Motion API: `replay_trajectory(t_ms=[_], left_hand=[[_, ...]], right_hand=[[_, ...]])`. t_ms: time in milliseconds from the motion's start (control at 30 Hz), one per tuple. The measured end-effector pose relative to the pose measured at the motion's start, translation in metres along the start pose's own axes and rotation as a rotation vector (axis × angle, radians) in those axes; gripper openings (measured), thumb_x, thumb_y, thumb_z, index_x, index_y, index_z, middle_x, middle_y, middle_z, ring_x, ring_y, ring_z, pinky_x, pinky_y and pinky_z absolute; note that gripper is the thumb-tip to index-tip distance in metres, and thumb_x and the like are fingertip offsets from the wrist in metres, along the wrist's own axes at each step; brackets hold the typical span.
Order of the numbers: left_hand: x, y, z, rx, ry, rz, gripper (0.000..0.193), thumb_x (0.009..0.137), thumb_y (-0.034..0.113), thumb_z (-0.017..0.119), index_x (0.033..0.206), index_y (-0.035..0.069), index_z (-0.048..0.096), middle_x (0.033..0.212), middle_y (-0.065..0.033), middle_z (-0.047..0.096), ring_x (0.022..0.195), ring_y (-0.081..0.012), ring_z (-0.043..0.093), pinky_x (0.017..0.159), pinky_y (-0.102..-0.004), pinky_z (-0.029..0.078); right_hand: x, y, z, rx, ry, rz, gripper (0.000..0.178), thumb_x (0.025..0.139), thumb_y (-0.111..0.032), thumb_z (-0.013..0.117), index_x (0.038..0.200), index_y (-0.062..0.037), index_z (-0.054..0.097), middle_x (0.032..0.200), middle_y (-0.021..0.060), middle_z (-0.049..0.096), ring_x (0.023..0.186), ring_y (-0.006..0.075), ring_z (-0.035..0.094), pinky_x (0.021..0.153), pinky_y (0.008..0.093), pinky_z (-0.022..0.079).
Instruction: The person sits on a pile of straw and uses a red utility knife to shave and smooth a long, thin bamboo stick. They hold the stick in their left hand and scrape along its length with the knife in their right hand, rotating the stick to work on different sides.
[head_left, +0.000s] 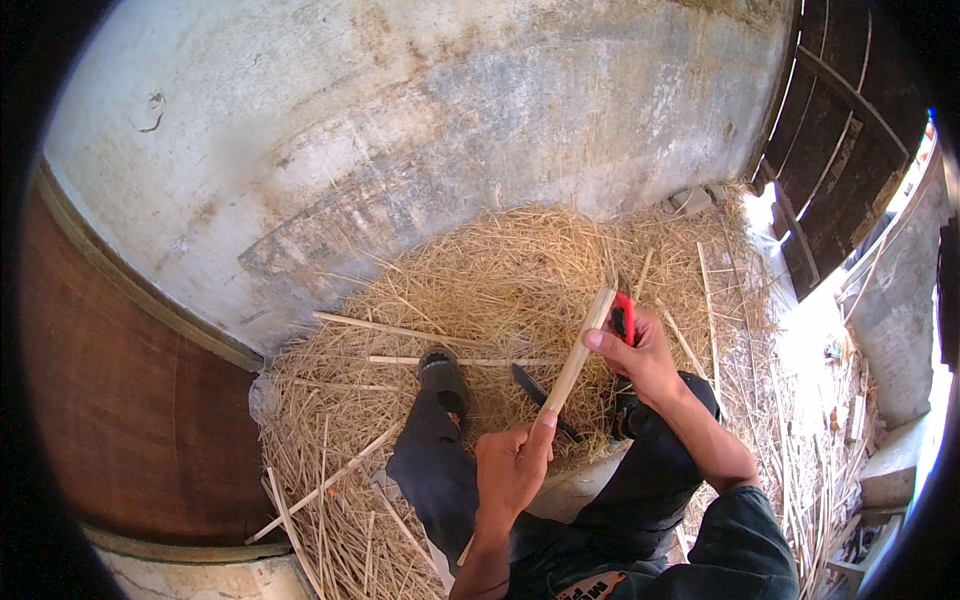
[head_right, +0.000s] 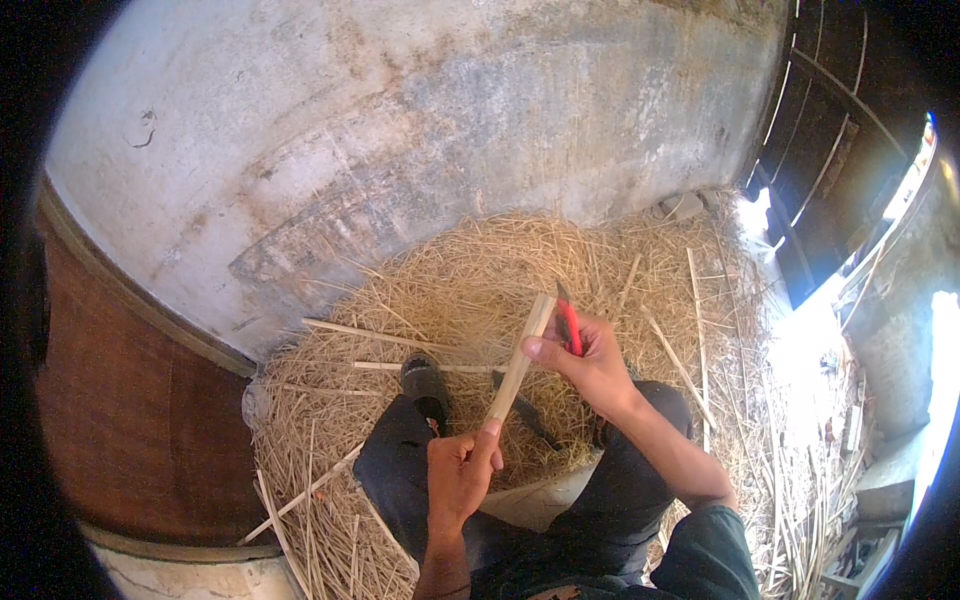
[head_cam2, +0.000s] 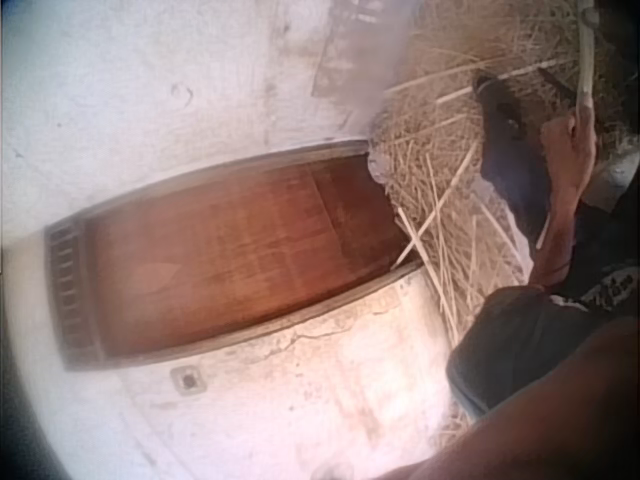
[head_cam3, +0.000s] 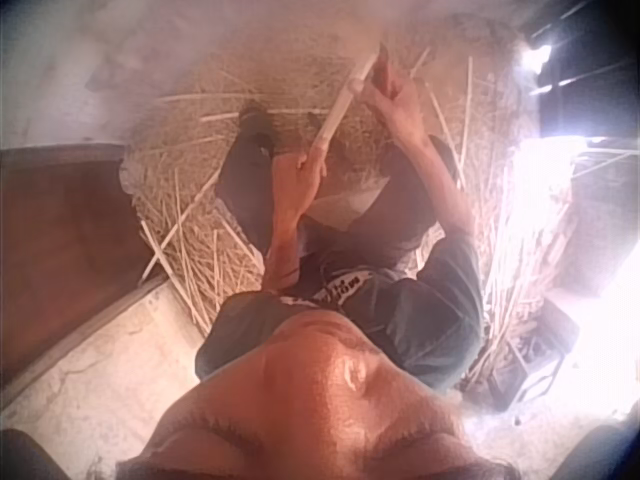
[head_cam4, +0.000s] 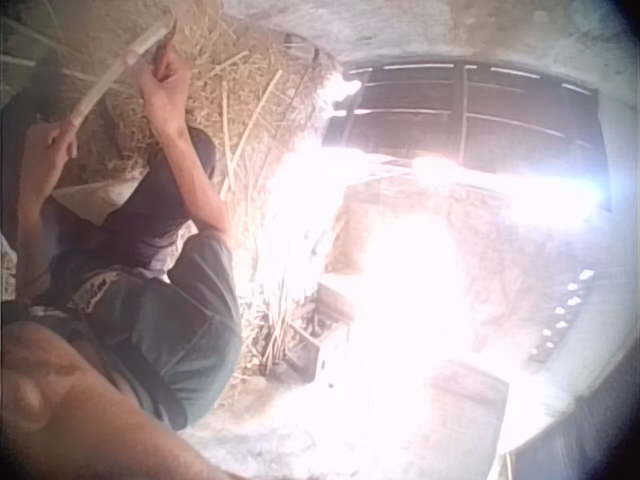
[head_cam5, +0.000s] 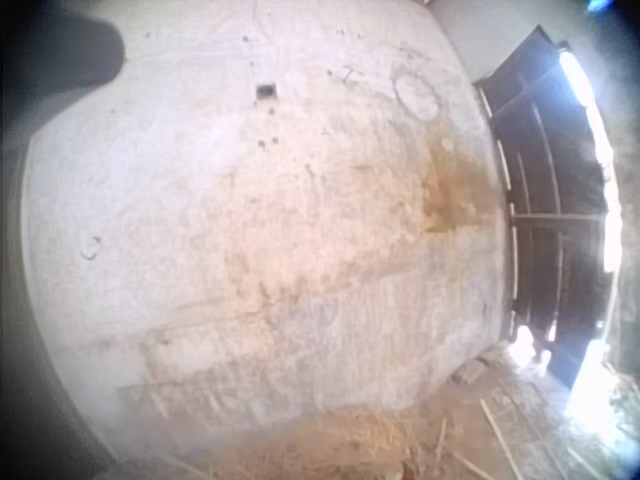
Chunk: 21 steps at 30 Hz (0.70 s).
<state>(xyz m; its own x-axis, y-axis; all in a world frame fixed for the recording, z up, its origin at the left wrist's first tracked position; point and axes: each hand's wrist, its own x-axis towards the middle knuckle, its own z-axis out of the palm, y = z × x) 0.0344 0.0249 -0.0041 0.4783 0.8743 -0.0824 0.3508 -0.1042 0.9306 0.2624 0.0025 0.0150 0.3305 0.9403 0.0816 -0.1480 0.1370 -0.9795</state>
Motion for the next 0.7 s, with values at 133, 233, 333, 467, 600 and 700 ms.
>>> replay_trajectory(t_ms=[133, 233, 333, 467, 600, 700], left_hand=[[0.001, -0.014, 0.002, -0.077, -0.023, 0.011, 0.058, 0.106, 0.041, 0.06, 0.064, 0.002, 0.068, 0.051, -0.0011, 0.052, 0.048, -0.0086, 0.047, 0.048, -0.031, 0.033], [0.001, -0.012, 0.001, -0.151, -0.078, -0.043, 0.061, 0.106, 0.043, 0.058, 0.063, 0.002, 0.067, 0.052, -0.0012, 0.052, 0.047, -0.0089, 0.046, 0.048, -0.0303, 0.033], [0.001, -0.01, 0.0, -0.199, -0.13, -0.082, 0.063, 0.106, 0.046, 0.055, 0.063, 0.001, 0.066, 0.051, -0.0014, 0.051, 0.046, -0.0092, 0.046, 0.047, -0.03, 0.033], [0.001, 0.002, -0.002, -0.243, -0.185, -0.148, 0.068, 0.106, 0.05, 0.049, 0.062, 0.002, 0.065, 0.05, -0.0017, 0.05, 0.045, -0.01, 0.046, 0.046, -0.0298, 0.033], [0.003, 0.006, -0.004, -0.329, -0.239, -0.274, 0.068, 0.107, 0.051, 0.045, 0.065, 0.002, 0.066, 0.048, -0.0003, 0.046, 0.042, -0.0106, 0.041, 0.045, -0.0302, 0.03], [0.002, 0.004, -0.005, -0.438, -0.255, -0.333, 0.067, 0.108, 0.051, 0.044, 0.069, 0.002, 0.067, 0.048, 0.0014, 0.042, 0.042, -0.0097, 0.037, 0.045, -0.0299, 0.028]], right_hand=[[-0.002, -0.005, 0.005, 0.054, 0.004, 0.016, 0.025, 0.097, -0.018, 0.079, 0.112, -0.0006, 0.069, 0.095, -0.0016, 0.069, 0.086, 0.0057, 0.061, 0.078, 0.0252, 0.052], [-0.002, -0.005, 0.003, 0.046, 0.0, 0.019, 0.027, 0.097, -0.019, 0.079, 0.113, -0.0005, 0.069, 0.096, -0.0011, 0.07, 0.087, 0.0059, 0.062, 0.08, 0.0256, 0.053], [-0.002, -0.002, -0.001, 0.022, -0.011, 0.019, 0.027, 0.096, -0.02, 0.08, 0.112, -0.0006, 0.069, 0.095, -0.0012, 0.069, 0.086, 0.0058, 0.061, 0.078, 0.0253, 0.053], [-0.003, 0.0, -0.003, 0.021, -0.008, 0.046, 0.026, 0.096, -0.02, 0.08, 0.109, -0.0005, 0.07, 0.094, -0.0011, 0.07, 0.086, 0.0061, 0.062, 0.079, 0.0257, 0.053], [-0.003, -0.001, -0.001, 0.033, 0.001, 0.026, 0.026, 0.096, -0.02, 0.08, 0.109, 0.0001, 0.07, 0.095, -0.0004, 0.07, 0.087, 0.0067, 0.063, 0.08, 0.0257, 0.053], [-0.004, -0.001, 0.0, 0.038, 0.008, 0.004, 0.027, 0.096, -0.02, 0.08, 0.111, 0.0005, 0.069, 0.096, 0.0003, 0.071, 0.088, 0.0072, 0.064, 0.081, 0.0257, 0.054]])
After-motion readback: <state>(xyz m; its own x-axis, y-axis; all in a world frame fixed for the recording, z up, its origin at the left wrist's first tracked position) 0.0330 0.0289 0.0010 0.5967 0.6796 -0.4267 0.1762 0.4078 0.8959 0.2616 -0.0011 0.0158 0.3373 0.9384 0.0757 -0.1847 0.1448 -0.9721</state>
